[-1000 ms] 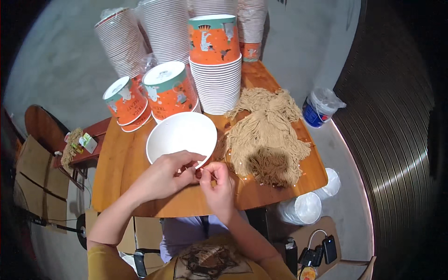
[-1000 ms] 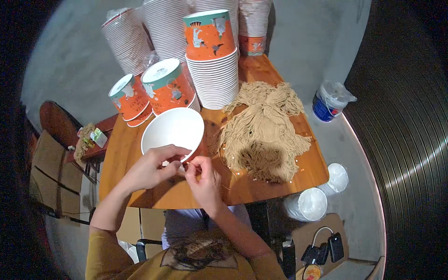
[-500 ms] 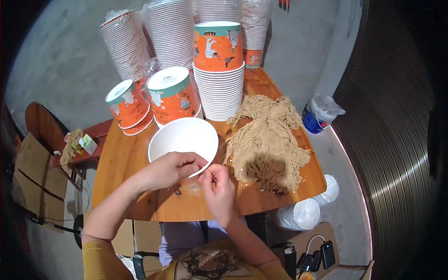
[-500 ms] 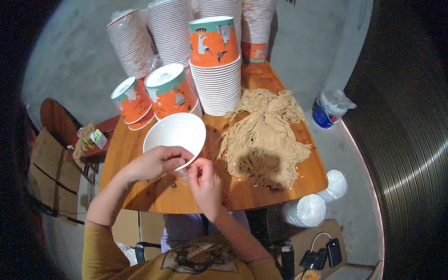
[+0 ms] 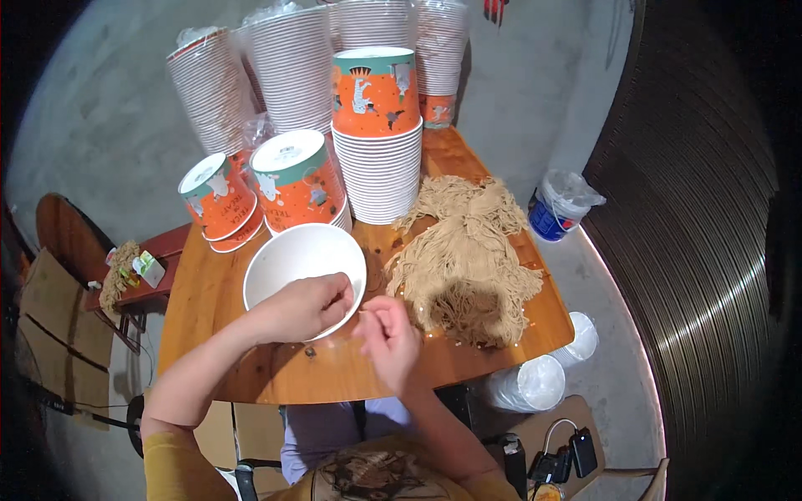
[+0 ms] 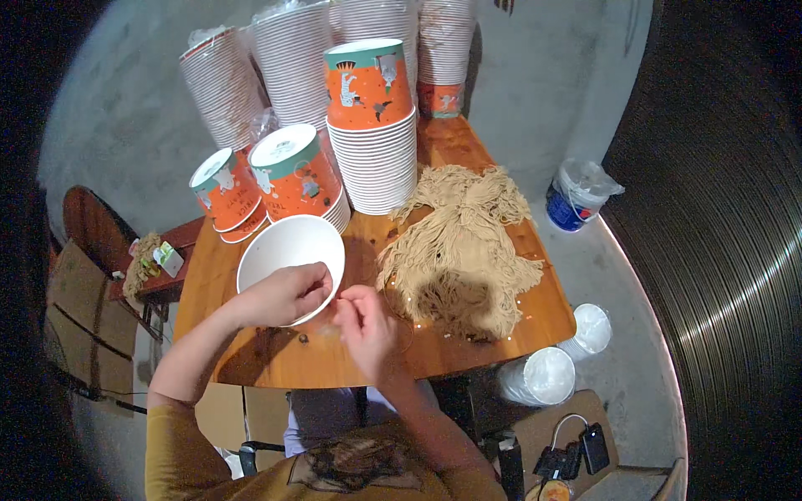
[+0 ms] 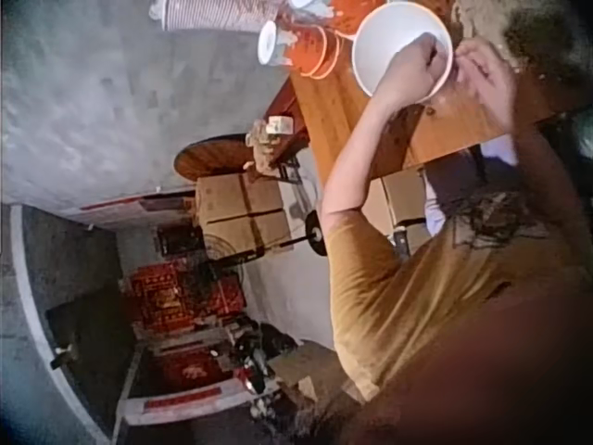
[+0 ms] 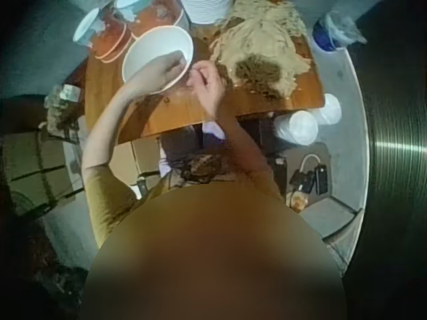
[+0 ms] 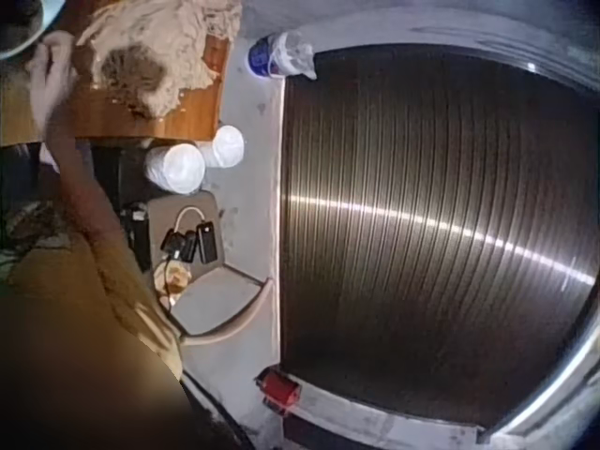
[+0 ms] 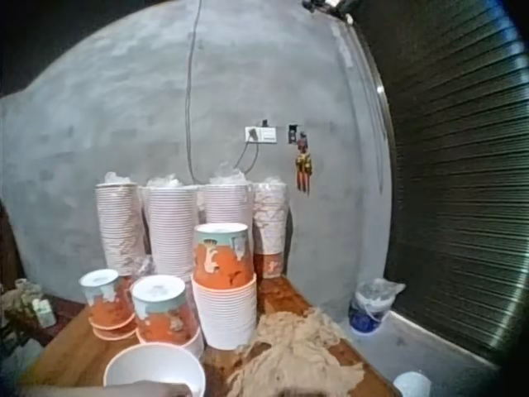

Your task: Tying bundles of decorative fiber with white string and placing them into paper bowls.

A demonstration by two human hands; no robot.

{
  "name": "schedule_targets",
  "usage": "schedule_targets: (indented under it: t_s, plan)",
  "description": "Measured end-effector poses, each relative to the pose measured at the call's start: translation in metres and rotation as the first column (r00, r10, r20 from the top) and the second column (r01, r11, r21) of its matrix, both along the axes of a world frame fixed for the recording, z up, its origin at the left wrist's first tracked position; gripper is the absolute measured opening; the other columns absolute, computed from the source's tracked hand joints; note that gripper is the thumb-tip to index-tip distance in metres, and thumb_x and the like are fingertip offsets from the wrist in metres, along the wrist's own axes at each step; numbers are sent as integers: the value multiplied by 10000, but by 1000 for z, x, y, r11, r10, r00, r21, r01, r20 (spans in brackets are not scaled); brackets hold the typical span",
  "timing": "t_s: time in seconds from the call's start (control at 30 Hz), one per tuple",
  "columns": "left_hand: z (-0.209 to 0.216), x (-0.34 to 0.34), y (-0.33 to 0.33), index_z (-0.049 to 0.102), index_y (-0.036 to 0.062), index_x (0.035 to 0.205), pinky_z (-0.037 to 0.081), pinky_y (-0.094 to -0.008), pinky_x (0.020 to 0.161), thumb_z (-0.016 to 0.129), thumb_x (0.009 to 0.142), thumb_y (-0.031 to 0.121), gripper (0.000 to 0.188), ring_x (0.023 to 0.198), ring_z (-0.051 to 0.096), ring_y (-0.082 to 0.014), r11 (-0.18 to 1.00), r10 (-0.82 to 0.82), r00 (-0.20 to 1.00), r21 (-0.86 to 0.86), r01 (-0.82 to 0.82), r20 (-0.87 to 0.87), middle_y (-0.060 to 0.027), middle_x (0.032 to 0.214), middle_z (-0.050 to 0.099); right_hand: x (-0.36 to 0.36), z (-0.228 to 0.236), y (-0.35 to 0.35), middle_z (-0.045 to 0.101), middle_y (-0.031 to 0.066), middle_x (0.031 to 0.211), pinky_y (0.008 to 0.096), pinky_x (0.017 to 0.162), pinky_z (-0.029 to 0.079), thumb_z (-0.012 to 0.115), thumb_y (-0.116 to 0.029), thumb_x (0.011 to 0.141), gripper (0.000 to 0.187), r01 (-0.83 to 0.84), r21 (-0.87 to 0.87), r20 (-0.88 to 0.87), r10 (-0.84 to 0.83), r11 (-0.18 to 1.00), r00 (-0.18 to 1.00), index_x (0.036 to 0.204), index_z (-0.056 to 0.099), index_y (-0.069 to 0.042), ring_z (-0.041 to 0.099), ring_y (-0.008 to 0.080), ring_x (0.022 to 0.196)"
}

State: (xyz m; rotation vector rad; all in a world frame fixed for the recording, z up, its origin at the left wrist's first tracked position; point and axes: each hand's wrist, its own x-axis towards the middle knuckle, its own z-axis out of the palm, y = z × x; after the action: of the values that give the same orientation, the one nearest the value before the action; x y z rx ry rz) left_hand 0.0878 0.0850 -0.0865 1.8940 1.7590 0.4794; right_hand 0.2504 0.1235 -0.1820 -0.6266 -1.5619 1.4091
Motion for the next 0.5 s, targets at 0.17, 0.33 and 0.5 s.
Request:
schedule_targets:
  t_s: [0.17, 0.33, 0.5]
  plan:
    - [12, -11, -4, 519, 26, 910, 463, -431, 688, 544, 888, 146, 124, 780, 589, -358, 960, 49, 972, 278, 17, -229, -174, 828, 586, 8, 15, 32, 549, 6, 714, 222, 492, 390, 519, -76, 965, 202, 80, 356, -13, -81, 931, 997, 1164, 525, -42, 482, 44, 589]
    - [22, -7, -5, 527, 19, 897, 462, -349, 654, 551, 894, 82, 67, 710, 583, -233, 938, 90, 995, 331, -101, 47, -119, 770, 560, -1, 55, 39, 583, 47, 647, 274, 526, 415, 646, -268, 895, 209, -214, 183, 386, 130, 959, 913, 966, 651, -72, 518, 89, 558]
    - [8, -15, -9, 437, 33, 1247, 484, -280, 811, 547, 884, 19, 380, 911, 572, -133, 988, 127, 752, -19, -150, 646, -54, 1084, 562, -21, 7, 48, 635, -18, 742, 224, 603, 430, 617, -208, 922, 179, -303, 39, -10, 304, 952, 953, 939, 659, -36, 523, 25, 670]
